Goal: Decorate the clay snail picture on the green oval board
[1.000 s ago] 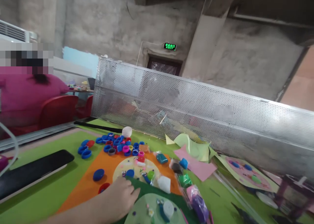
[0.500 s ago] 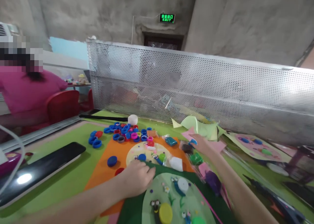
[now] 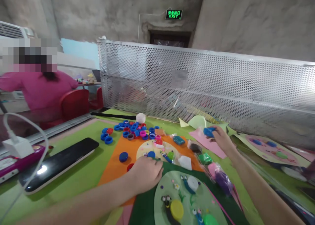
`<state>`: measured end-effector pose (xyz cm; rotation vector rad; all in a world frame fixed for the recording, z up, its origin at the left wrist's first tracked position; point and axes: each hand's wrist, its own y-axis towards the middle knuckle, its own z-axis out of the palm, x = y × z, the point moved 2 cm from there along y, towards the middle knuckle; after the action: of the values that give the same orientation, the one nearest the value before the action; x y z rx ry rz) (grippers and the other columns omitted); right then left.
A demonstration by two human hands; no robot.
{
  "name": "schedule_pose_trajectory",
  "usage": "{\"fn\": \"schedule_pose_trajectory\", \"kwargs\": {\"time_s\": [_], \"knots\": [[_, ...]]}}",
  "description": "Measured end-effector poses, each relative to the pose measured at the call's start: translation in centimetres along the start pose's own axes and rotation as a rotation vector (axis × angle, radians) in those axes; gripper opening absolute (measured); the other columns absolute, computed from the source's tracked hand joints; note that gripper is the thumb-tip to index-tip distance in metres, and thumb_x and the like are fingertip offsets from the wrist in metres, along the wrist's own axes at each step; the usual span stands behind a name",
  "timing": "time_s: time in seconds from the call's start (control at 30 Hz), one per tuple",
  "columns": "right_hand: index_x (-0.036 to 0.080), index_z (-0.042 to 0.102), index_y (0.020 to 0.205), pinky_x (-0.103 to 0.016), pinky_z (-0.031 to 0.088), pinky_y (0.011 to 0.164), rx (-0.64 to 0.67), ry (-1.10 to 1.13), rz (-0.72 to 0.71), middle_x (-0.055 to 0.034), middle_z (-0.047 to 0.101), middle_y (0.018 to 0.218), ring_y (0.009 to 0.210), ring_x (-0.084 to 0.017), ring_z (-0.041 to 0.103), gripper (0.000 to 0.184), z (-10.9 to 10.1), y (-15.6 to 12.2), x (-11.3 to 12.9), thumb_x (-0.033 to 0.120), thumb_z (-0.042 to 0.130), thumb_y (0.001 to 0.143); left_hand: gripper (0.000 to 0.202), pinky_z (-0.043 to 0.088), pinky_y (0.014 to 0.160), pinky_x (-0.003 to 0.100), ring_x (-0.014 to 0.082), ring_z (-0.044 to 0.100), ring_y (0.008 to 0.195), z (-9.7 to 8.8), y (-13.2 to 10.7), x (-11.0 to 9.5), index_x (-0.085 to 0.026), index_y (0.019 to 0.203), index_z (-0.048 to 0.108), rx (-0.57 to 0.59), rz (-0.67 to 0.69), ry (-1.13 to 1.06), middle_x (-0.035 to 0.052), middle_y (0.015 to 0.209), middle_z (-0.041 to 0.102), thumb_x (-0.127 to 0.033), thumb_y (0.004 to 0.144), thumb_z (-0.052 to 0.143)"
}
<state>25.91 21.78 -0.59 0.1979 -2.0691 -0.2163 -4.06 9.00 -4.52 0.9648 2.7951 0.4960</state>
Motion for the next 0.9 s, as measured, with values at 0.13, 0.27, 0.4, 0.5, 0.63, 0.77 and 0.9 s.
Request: {"fn": "schedule_pose_trajectory", "kwargs": {"time_s": [0.13, 0.27, 0.4, 0.5, 0.63, 0.77, 0.9], "knots": [[0.016, 0.044, 0.103, -0.028, 0.049, 0.056, 0.229, 0.289, 0.013, -0.0042, 0.055, 0.087, 0.060, -0.012, 0.055, 0.021, 1.4, -4.8, 5.2, 0.030, 0.037, 0.089, 0.028, 0.049, 0.074, 0.034, 0.0191, 0.060, 0.085, -1.8, 0.8, -0.6, -0.015, 0.107, 0.056, -0.029, -0.128, -0.373, 0.0065, 0.093, 0.064, -0.032, 0.085, 0.055], [0.019, 0.042, 0.104, -0.025, 0.044, 0.049, 0.440, 0.425, 0.025, -0.0032, 0.053, 0.083, 0.058, -0.013, 0.053, 0.027, 4.4, -10.1, 7.6, 0.031, 0.043, 0.080, 0.035, 0.044, 0.052, 0.019, 0.0126, 0.058, 0.067, -2.6, 0.9, -2.7, -0.018, 0.106, 0.057, 0.057, -0.159, -0.733, 0.0032, 0.088, 0.064, -0.046, 0.088, 0.046], [0.022, 0.042, 0.107, -0.029, 0.047, 0.059, 0.535, 0.427, 0.039, -0.0061, 0.052, 0.101, 0.073, -0.016, 0.054, 0.026, 6.0, -12.5, 7.8, 0.031, 0.042, 0.082, 0.033, 0.040, 0.052, 0.018, 0.0108, 0.055, 0.063, -2.7, 0.3, -4.5, -0.016, 0.087, 0.063, 0.122, -0.146, -0.919, 0.0009, 0.078, 0.064, -0.042, 0.090, 0.043], [0.023, 0.039, 0.112, -0.037, 0.045, 0.075, 0.289, 0.074, -0.110, -0.0076, 0.049, 0.105, 0.093, -0.022, 0.050, 0.028, 5.9, -13.3, 8.5, 0.032, 0.043, 0.086, 0.029, 0.038, 0.053, 0.019, 0.0103, 0.052, 0.061, -3.0, -0.1, -4.8, -0.015, 0.076, 0.062, 0.095, -0.174, -0.944, -0.0002, 0.070, 0.060, -0.037, 0.089, 0.048], [0.021, 0.044, 0.079, -0.035, 0.039, 0.073, 0.194, -0.330, -0.346, -0.0033, 0.051, 0.084, 0.083, -0.020, 0.047, 0.014, 6.9, -15.1, 10.5, 0.031, 0.041, 0.088, 0.027, 0.036, 0.056, 0.021, 0.0102, 0.044, 0.062, -4.0, -0.2, -4.9, -0.015, 0.060, 0.050, -0.019, -0.171, -0.891, -0.0023, 0.066, 0.049, -0.025, 0.084, 0.055], [0.019, 0.034, 0.064, -0.023, 0.027, 0.050, 0.450, -0.301, -0.225, 0.0037, 0.040, 0.059, 0.054, -0.012, 0.034, 0.025, 8.8, -16.7, 11.1, 0.026, 0.041, 0.086, 0.026, 0.037, 0.066, 0.024, 0.0138, 0.043, 0.072, -4.7, -0.6, -5.6, -0.016, 0.058, 0.043, -0.095, -0.011, -0.846, -0.0021, 0.066, 0.046, -0.013, 0.081, 0.055], [0.019, 0.032, 0.062, -0.021, 0.026, 0.049, 0.530, -0.140, -0.323, 0.0039, 0.035, 0.059, 0.056, -0.011, 0.031, 0.031, 8.9, -16.9, 11.3, 0.026, 0.036, 0.091, 0.032, 0.038, 0.068, 0.025, 0.0144, 0.042, 0.073, -4.9, -1.2, -5.8, -0.017, 0.058, 0.039, -0.152, 0.077, -0.834, -0.0029, 0.061, 0.045, -0.020, 0.083, 0.059]]}}
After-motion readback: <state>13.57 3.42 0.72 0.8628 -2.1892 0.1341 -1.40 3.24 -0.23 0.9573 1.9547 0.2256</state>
